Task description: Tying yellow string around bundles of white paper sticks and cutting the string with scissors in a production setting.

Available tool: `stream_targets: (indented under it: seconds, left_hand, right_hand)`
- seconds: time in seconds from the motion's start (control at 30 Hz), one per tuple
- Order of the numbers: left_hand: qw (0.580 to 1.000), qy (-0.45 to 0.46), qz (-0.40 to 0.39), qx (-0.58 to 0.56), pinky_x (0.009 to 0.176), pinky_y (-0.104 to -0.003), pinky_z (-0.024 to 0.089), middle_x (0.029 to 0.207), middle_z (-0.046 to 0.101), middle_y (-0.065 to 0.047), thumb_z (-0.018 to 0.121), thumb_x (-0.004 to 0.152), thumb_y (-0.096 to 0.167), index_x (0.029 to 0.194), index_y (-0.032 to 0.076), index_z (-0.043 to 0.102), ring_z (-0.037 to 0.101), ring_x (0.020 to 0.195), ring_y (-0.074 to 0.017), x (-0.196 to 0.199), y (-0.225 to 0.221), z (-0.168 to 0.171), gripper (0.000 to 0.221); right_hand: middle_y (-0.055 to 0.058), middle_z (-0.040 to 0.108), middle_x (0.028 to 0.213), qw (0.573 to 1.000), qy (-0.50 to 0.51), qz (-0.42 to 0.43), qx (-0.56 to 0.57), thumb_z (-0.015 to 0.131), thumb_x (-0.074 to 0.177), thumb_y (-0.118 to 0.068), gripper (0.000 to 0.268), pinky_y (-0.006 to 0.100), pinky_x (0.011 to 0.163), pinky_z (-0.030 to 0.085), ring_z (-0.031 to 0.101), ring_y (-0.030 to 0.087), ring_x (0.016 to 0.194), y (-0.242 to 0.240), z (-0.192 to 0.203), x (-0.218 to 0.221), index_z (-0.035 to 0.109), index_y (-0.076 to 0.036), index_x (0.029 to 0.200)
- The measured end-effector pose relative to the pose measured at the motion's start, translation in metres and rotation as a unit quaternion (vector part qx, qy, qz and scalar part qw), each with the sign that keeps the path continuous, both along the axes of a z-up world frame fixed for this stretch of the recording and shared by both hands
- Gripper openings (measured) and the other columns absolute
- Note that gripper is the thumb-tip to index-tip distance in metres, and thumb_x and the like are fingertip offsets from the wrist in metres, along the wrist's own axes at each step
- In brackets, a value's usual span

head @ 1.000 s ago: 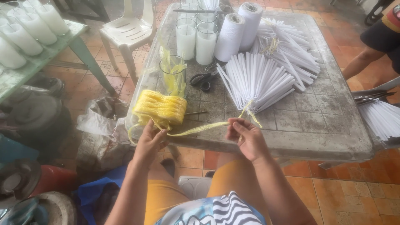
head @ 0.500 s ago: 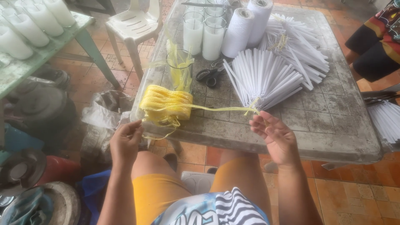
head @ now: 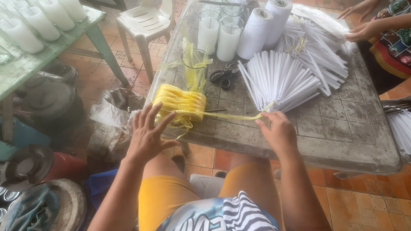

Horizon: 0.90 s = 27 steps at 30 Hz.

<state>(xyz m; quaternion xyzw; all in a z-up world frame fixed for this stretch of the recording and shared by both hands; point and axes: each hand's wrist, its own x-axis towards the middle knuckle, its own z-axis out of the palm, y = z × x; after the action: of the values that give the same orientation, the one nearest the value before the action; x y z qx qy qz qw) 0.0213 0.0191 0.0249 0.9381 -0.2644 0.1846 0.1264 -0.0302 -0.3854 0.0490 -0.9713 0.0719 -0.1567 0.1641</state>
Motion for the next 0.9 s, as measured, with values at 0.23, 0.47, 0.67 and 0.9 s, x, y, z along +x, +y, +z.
stream_targets:
  seconds: [0.23, 0.47, 0.67, 0.9]
  left_hand:
    - [0.992, 0.073, 0.064, -0.086, 0.119, -0.065, 0.024, 0.162, 0.026, -0.019, 0.078, 0.064, 0.071, 0.155, 0.036, 0.039, 0.029, 0.147, -0.0398, 0.017, -0.004, 0.001, 0.106]
    - [0.975, 0.065, 0.073, -0.2, 0.117, -0.069, 0.024, 0.162, 0.015, -0.027, 0.094, 0.058, 0.047, 0.16, 0.025, 0.029, 0.026, 0.147, -0.047, -0.005, -0.012, -0.032, 0.123]
    - [0.984, -0.049, 0.074, -0.156, 0.109, -0.056, 0.034, 0.15, 0.028, -0.015, 0.088, 0.07, 0.041, 0.146, 0.03, 0.048, 0.036, 0.137, -0.0382, -0.006, 0.004, -0.086, 0.087]
    - [0.976, -0.126, 0.084, -0.156, 0.083, -0.034, 0.044, 0.113, 0.051, 0.003, 0.083, 0.082, 0.033, 0.114, 0.036, 0.072, 0.052, 0.101, -0.0209, 0.007, 0.007, -0.1, 0.034]
  right_hand:
    - [0.021, 0.041, 0.156, 0.993, 0.098, 0.025, -0.056, 0.079, 0.083, -0.046, 0.069, 0.067, 0.111, 0.036, 0.042, 0.043, 0.142, 0.089, 0.025, 0.016, 0.058, -0.021, 0.144]
    - [0.018, 0.013, 0.165, 0.947, -0.089, 0.307, -0.026, 0.085, 0.08, -0.032, 0.104, 0.072, 0.114, 0.025, 0.013, 0.045, 0.153, 0.147, -0.067, 0.069, 0.02, -0.035, 0.161]
    - [0.008, 0.025, 0.162, 0.946, -0.063, 0.317, -0.022, 0.07, 0.092, -0.04, 0.079, 0.068, 0.115, 0.032, 0.023, 0.036, 0.152, 0.129, -0.081, 0.105, 0.025, -0.042, 0.157]
    - [0.003, 0.046, 0.151, 0.947, -0.054, 0.305, 0.089, 0.061, 0.1, -0.045, 0.048, 0.062, 0.113, 0.039, 0.047, 0.037, 0.14, 0.133, -0.054, 0.11, 0.051, -0.033, 0.145]
